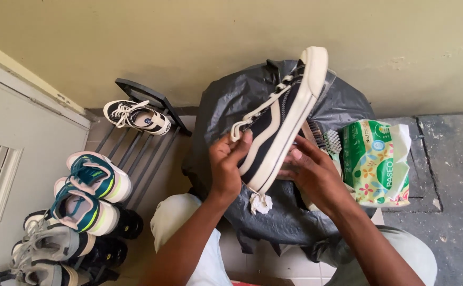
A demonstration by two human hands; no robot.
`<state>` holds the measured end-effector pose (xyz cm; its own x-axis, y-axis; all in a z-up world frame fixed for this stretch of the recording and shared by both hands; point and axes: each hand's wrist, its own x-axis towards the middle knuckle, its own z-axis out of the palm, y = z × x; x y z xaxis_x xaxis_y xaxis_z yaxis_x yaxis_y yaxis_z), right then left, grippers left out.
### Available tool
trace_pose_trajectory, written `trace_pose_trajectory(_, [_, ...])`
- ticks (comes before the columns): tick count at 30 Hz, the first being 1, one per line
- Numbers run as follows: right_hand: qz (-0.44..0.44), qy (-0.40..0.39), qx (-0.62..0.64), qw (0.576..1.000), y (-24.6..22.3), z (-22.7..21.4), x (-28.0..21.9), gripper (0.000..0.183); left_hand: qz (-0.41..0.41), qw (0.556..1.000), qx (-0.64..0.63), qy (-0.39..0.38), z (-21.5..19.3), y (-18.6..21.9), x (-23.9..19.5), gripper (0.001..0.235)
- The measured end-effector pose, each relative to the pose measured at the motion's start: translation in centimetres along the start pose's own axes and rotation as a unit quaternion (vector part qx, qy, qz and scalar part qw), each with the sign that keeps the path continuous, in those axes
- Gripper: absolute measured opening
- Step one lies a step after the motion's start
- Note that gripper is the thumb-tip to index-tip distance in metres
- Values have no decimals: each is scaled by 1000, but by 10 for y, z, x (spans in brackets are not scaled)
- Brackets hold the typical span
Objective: Cleaning a black and white sneaker using a brush, cloth, and a small scraper tool.
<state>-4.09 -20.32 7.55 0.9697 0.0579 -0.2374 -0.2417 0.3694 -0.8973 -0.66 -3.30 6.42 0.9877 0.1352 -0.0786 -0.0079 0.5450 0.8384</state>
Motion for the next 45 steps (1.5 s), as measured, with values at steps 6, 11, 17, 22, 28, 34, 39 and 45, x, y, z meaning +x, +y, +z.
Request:
trace_pose_trajectory(6, [-31,-7,-3,999,-11,9,-4,61,83,992,74,-63,-3,-3,-11,30])
trace_pose_trajectory(11, [-29,3,0,1000,0,-3,1,61,160,964,182,-112,-7,7,-14,35])
trace_pose_trajectory(17, [-43,-7,11,999,4,-7,5,62,206,947,186,-161,-2,31,-19,30])
trace_pose_trajectory(22, [-37,-9,19,999,6,-7,7,66,223,933,202,-197,-13,25,-18,24])
trace_pose_trajectory(28, [-34,-19,35,999,5,-4,7,62,209,936,205,-193,-8,43,-18,27])
trace_pose_trajectory(34, [-33,-44,66,996,4,-8,11,64,128,969,105,-181,-19,35,-2,21])
trace_pose_trajectory(39, [-92,-8,-7,996,-9,-1,0,33,82,987,-14,-135,-42,14,13,12])
trace_pose_trajectory(45, [-201,81,-204,955,-9,-22,1,13,80,988,-35,-130,-49,5,17,11])
